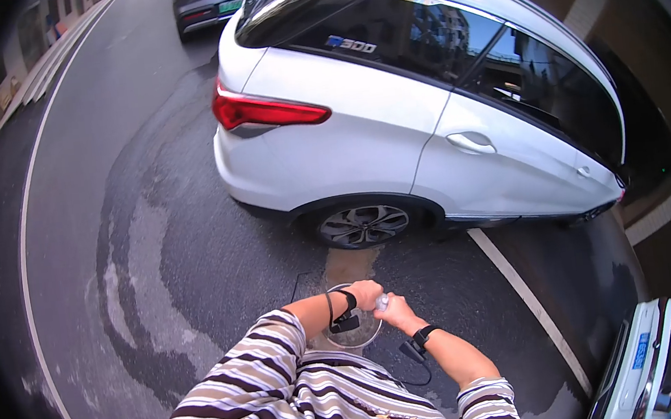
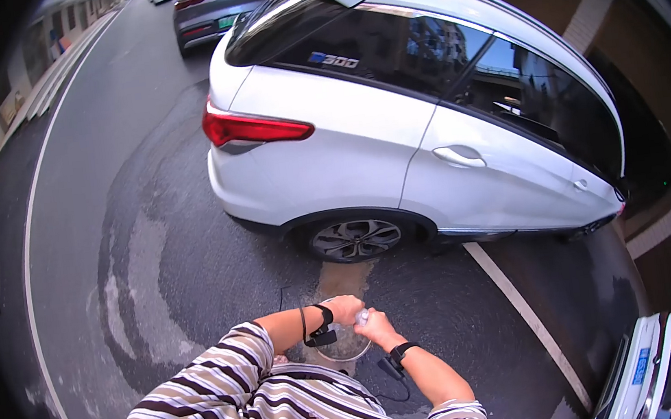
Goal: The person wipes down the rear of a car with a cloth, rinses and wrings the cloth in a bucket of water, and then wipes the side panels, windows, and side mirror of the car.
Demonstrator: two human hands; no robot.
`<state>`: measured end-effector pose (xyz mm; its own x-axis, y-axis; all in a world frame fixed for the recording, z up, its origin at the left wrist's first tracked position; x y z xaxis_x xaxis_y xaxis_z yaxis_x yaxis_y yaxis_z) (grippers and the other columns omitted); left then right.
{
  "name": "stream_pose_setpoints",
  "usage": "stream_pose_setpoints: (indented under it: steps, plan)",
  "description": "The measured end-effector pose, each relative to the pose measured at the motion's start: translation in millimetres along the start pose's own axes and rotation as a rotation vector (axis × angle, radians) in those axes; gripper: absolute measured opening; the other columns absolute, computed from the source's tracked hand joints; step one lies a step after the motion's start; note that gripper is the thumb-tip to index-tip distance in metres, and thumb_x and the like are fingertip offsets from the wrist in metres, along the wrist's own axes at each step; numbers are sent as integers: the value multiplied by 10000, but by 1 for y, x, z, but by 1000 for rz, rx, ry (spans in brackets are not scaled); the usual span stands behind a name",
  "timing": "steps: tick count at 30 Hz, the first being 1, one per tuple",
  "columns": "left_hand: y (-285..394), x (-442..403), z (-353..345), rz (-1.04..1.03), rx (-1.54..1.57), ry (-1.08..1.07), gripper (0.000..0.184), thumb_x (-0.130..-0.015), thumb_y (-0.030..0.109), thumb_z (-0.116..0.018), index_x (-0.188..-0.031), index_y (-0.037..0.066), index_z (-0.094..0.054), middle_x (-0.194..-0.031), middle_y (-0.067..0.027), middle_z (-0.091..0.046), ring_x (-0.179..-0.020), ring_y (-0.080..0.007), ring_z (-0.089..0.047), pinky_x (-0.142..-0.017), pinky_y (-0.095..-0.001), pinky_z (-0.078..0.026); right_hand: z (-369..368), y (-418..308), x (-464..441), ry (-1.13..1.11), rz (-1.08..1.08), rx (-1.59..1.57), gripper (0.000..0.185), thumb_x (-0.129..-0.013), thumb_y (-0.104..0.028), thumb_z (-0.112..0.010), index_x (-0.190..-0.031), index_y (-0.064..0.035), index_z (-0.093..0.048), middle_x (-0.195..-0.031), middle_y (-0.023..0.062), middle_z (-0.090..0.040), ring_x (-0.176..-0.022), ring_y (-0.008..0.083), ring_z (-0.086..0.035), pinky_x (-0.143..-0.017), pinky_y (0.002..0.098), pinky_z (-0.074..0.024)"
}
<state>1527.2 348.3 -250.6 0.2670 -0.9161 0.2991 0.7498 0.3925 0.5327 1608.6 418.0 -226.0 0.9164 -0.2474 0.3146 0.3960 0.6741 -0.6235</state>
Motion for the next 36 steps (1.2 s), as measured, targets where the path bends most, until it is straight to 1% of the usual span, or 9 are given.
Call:
stream_pose_setpoints:
  steps: [10, 15, 21, 24, 25, 28, 29, 33, 36]
  plan:
    - [6, 3, 9, 64, -43, -86, 296, -698, 216, -688, -932, 37, -713, -946, -206, -689, -929, -344, -667, -792, -433, -538, -4, 4, -2, -10, 16, 57, 534, -630, -340, -764, -969, 43, -607, -889, 217, -681, -847, 320, -685, -746, 381, -540]
    - [-15, 0, -1, 155, 12, -314, 349, -573, 93, -731, -913, 19, -721, -887, -173, -702, -857, -289, -689, -716, -385, -538, -3, 0, -3, -68, -49, -88, 645, -612, -430, -793, -1025, 27, -597, -887, 195, -677, -821, 293, -685, -716, 371, -542]
    - [-51, 14, -3, 103, 607, -315, 614, -647, 417, -828, -1081, 23, -646, -798, -38, -612, -606, -142, -530, -510, -273, -419, 4, 1, -2, 5, 285, 19, 860, -614, -456, -843, -1278, -32, -497, -1129, 159, -611, -1075, 278, -585, -945, 356, -448]
    - [-60, 13, 2, 160, 630, -313, 719, -761, 521, -724, -1278, 55, -543, -935, -53, -606, -672, -141, -537, -531, -271, -445, -6, 20, -7, -40, 170, -435, 812, -654, -415, -839, -1289, -42, -497, -1097, 109, -613, -1011, 244, -592, -890, 339, -479]
    - [-46, 28, 19, 158, 689, -294, 700, -781, 517, -706, -1287, 62, -542, -958, -60, -613, -683, -143, -540, -543, -270, -456, -4, 23, -4, 6, 82, -517, 594, -755, -376, -777, -1197, -37, -571, -1000, 73, -639, -836, 170, -619, -665, 282, -516]
    - [-32, 42, 36, 121, 764, -172, 540, -898, 437, -601, -1293, 72, -550, -1063, -90, -644, -727, -156, -580, -599, -277, -506, -6, 31, 0, -286, -355, -964, 422, -841, -381, -690, -1079, -38, -629, -890, 64, -664, -641, 119, -602, -449, 225, -420]
    - [-34, 41, 37, 119, 777, -120, 497, -922, 410, -575, -1274, 59, -564, -1065, -94, -651, -736, -156, -589, -604, -284, -513, -1, 27, 3, -171, -393, -924, 373, -910, -402, -574, -924, -43, -675, -783, 76, -670, -514, 105, -556, -375, 212, -334]
    - [-72, 13, 34, 43, 733, 195, 362, -991, 306, -463, -1131, 24, -641, -1039, -120, -677, -873, -231, -661, -654, -336, -573, 10, 41, 1, -148, -477, -642, 457, -920, -425, -500, -830, -26, -703, -764, 124, -678, -523, 145, -590, -381, 258, -391]
    - [-59, 26, 61, 158, 1049, 13, 420, -996, 345, -447, -993, -21, -653, -945, -124, -695, -858, -235, -674, -701, -372, -560, 18, 44, 4, -27, -352, -393, 444, -921, -409, -504, -932, -16, -710, -789, 121, -687, -551, 182, -618, -404, 288, -440]
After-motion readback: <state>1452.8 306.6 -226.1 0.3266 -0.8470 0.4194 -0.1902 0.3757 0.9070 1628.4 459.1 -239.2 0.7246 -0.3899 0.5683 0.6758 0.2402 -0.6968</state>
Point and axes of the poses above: each hand's wrist, its own x-axis away from the middle knuckle, its own z-axis out of the back of the hand, y = z × x, the point moved 6 cm from there along -x, towards the middle knuckle
